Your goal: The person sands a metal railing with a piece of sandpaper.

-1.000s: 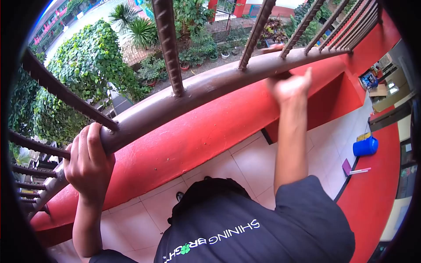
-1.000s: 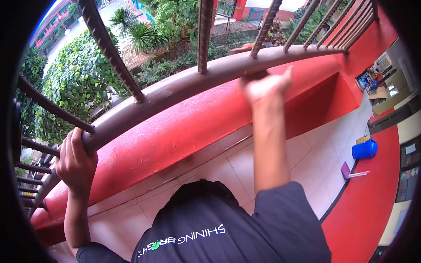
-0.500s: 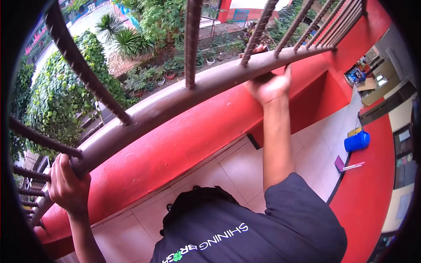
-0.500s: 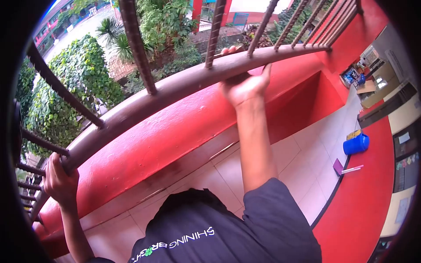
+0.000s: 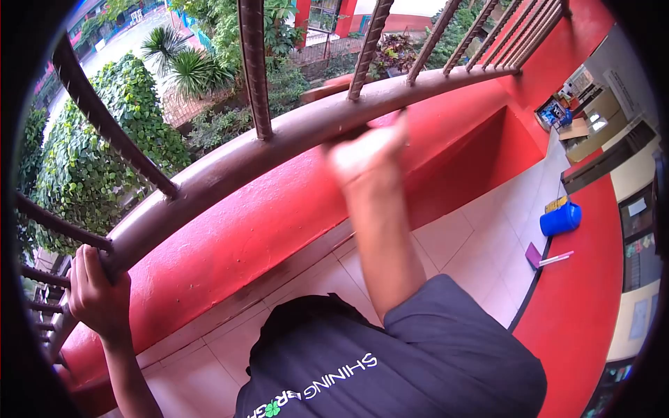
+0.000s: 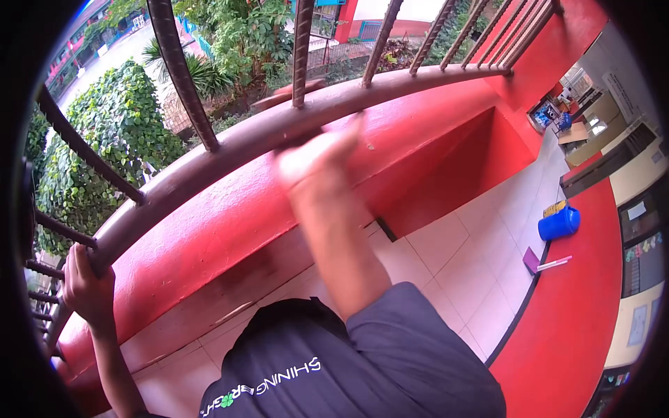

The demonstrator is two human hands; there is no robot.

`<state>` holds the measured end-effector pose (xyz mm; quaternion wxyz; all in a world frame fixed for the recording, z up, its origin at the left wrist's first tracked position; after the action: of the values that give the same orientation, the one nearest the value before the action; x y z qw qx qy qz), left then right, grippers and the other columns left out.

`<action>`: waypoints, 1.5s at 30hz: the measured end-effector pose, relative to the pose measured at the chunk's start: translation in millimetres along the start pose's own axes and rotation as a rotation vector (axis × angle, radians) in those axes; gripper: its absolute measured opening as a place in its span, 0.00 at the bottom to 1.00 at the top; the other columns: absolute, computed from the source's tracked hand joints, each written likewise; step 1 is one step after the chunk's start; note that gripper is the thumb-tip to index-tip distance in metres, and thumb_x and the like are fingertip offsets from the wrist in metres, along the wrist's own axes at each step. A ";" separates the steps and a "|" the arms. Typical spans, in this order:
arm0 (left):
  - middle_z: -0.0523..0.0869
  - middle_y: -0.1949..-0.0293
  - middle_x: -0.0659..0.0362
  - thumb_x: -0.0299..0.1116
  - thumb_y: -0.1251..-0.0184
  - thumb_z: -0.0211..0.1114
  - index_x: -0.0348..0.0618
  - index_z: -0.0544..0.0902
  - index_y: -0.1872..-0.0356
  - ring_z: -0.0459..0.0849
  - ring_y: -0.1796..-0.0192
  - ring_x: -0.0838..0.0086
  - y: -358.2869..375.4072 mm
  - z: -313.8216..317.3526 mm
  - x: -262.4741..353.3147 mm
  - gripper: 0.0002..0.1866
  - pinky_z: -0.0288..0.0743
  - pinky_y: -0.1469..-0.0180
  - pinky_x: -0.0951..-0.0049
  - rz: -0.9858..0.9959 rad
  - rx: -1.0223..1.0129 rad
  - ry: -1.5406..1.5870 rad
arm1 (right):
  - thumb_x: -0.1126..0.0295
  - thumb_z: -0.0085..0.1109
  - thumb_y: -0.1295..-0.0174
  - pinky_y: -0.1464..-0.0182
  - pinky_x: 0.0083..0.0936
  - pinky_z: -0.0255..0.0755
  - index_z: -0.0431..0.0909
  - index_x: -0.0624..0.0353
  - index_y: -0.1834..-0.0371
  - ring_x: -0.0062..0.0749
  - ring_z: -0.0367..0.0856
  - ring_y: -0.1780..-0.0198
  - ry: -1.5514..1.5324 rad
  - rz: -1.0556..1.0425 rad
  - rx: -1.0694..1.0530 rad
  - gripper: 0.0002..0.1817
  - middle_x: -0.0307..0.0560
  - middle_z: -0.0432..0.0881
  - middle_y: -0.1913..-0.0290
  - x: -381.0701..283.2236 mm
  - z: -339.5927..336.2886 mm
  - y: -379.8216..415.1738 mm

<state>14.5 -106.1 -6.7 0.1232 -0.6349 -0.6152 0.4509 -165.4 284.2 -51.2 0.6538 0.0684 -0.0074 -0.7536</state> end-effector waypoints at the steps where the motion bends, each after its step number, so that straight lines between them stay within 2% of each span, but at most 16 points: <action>1: 0.90 0.56 0.51 0.27 0.42 0.67 0.39 0.82 0.52 0.90 0.56 0.52 -2.0 0.0 -1.2 0.16 0.82 0.57 0.54 -0.012 0.000 0.013 | 0.22 0.30 0.29 0.36 0.54 0.74 0.78 0.68 0.49 0.52 0.82 0.50 -0.093 0.174 -0.053 0.51 0.61 0.84 0.55 42.1 -2.9 22.2; 3: 0.90 0.57 0.53 0.27 0.42 0.67 0.41 0.82 0.53 0.90 0.56 0.55 -4.5 -1.9 -0.6 0.15 0.82 0.58 0.56 0.006 0.019 0.025 | 0.28 0.32 0.26 0.34 0.57 0.73 0.77 0.68 0.48 0.53 0.81 0.49 -0.118 0.331 -0.073 0.46 0.58 0.84 0.54 55.3 5.9 32.9; 6: 0.90 0.58 0.56 0.27 0.42 0.68 0.44 0.82 0.54 0.91 0.59 0.59 -13.1 -12.0 7.0 0.14 0.82 0.59 0.60 0.027 0.007 0.032 | 0.26 0.24 0.26 0.31 0.63 0.71 0.78 0.67 0.46 0.56 0.81 0.43 0.039 0.026 0.068 0.49 0.59 0.84 0.51 26.9 6.8 21.3; 10: 0.89 0.59 0.58 0.27 0.39 0.68 0.46 0.83 0.53 0.91 0.59 0.62 -17.9 -17.0 6.4 0.12 0.82 0.59 0.60 0.031 0.028 0.056 | 0.22 0.52 0.36 0.25 0.48 0.68 0.75 0.65 0.39 0.51 0.78 0.37 -0.115 0.393 -0.209 0.50 0.56 0.83 0.45 141.1 2.1 96.7; 14: 0.88 0.60 0.58 0.27 0.34 0.66 0.44 0.83 0.50 0.89 0.61 0.65 -23.0 -24.7 8.5 0.12 0.82 0.61 0.64 0.177 0.072 0.149 | 0.23 0.29 0.28 0.25 0.57 0.66 0.75 0.66 0.38 0.47 0.78 0.37 -0.023 0.224 -0.345 0.51 0.55 0.82 0.45 111.6 3.8 69.8; 16: 0.87 0.62 0.62 0.27 0.33 0.66 0.45 0.83 0.52 0.87 0.64 0.72 -22.9 -25.1 8.9 0.10 0.81 0.65 0.70 0.218 0.070 0.088 | 0.20 0.33 0.31 0.25 0.54 0.66 0.75 0.64 0.38 0.50 0.78 0.37 -0.166 0.339 -0.294 0.52 0.55 0.83 0.44 169.3 2.8 100.6; 19: 0.88 0.59 0.60 0.28 0.33 0.68 0.44 0.84 0.48 0.89 0.59 0.72 -20.9 -26.5 0.3 0.14 0.83 0.62 0.70 0.262 0.023 0.183 | 0.16 0.33 0.35 0.24 0.54 0.66 0.75 0.63 0.34 0.54 0.77 0.35 -0.201 0.453 -0.073 0.56 0.58 0.82 0.40 206.0 -0.9 133.4; 23: 0.85 0.46 0.59 0.29 0.32 0.65 0.46 0.80 0.34 0.86 0.41 0.70 -9.3 -26.4 -14.7 0.24 0.84 0.53 0.66 0.427 0.041 0.168 | 0.13 0.33 0.38 0.23 0.54 0.63 0.75 0.60 0.32 0.55 0.77 0.33 0.112 0.071 0.046 0.58 0.58 0.81 0.38 176.7 -7.6 112.4; 25: 0.84 0.43 0.60 0.30 0.31 0.64 0.46 0.79 0.31 0.83 0.37 0.71 -3.4 -23.3 -16.5 0.26 0.82 0.45 0.66 0.423 0.021 0.134 | 0.15 0.35 0.37 0.25 0.57 0.64 0.77 0.59 0.37 0.53 0.78 0.36 -0.395 0.432 -0.357 0.55 0.55 0.83 0.41 255.4 -0.9 151.1; 27: 0.83 0.41 0.61 0.30 0.30 0.64 0.46 0.79 0.31 0.82 0.35 0.71 -1.7 -23.2 -18.8 0.25 0.81 0.43 0.67 0.465 0.025 0.129 | 0.15 0.36 0.38 0.27 0.60 0.66 0.77 0.59 0.40 0.50 0.78 0.37 -0.136 0.404 -0.330 0.54 0.53 0.84 0.44 270.8 1.8 169.3; 29: 0.81 0.47 0.59 0.28 0.33 0.69 0.47 0.80 0.36 0.82 0.40 0.68 10.6 -31.9 -34.6 0.24 0.81 0.41 0.64 0.446 0.436 0.138 | 0.15 0.32 0.37 0.28 0.59 0.67 0.77 0.61 0.41 0.50 0.79 0.38 -0.125 0.236 -0.177 0.55 0.54 0.84 0.46 219.2 7.8 138.9; 30: 0.80 0.49 0.57 0.28 0.34 0.70 0.46 0.80 0.40 0.82 0.42 0.67 15.6 -29.1 -43.5 0.21 0.82 0.42 0.63 0.388 0.405 0.180 | 0.16 0.25 0.34 0.32 0.53 0.71 0.77 0.64 0.44 0.47 0.82 0.46 0.005 0.040 0.085 0.56 0.55 0.84 0.50 189.7 14.2 127.0; 34: 0.80 0.53 0.53 0.25 0.35 0.68 0.41 0.78 0.52 0.83 0.48 0.63 12.8 -23.2 -61.5 0.13 0.84 0.50 0.64 0.183 0.285 0.436 | 0.20 0.39 0.33 0.35 0.49 0.74 0.79 0.60 0.49 0.44 0.82 0.50 -0.206 0.242 -0.292 0.48 0.52 0.84 0.54 237.1 13.3 141.4; 37: 0.81 0.57 0.52 0.22 0.37 0.65 0.38 0.76 0.54 0.84 0.53 0.61 2.1 -19.0 -72.8 0.12 0.84 0.56 0.64 0.127 -0.084 0.445 | 0.25 0.45 0.31 0.35 0.50 0.75 0.81 0.57 0.54 0.43 0.83 0.51 -0.033 0.304 0.041 0.40 0.48 0.84 0.58 249.5 8.8 155.7; 43: 0.81 0.69 0.57 0.26 0.35 0.65 0.39 0.83 0.55 0.87 0.66 0.66 5.5 -8.9 -68.7 0.09 0.82 0.63 0.67 0.171 -0.175 0.355 | 0.34 0.47 0.29 0.35 0.53 0.73 0.80 0.57 0.61 0.42 0.83 0.54 -0.072 0.260 -0.229 0.33 0.47 0.83 0.62 245.8 14.0 139.2; 45: 0.81 0.69 0.57 0.27 0.34 0.65 0.40 0.83 0.56 0.86 0.67 0.67 6.4 -8.3 -68.9 0.08 0.81 0.64 0.68 0.176 -0.172 0.343 | 0.38 0.47 0.28 0.39 0.53 0.76 0.80 0.57 0.62 0.42 0.83 0.55 -0.103 0.316 0.021 0.30 0.47 0.83 0.64 251.5 5.0 143.0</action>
<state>36.1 -165.6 22.4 0.1317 -0.7618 -0.5636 0.2911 -59.3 15.1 -55.4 0.7621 0.0345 -0.0595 -0.6438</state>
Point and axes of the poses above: each hand's wrist, its own y-axis away from the middle knuckle, its own z-axis out of the palm, x = y × z, the point moved 6 cm from there along -y, towards the middle knuckle
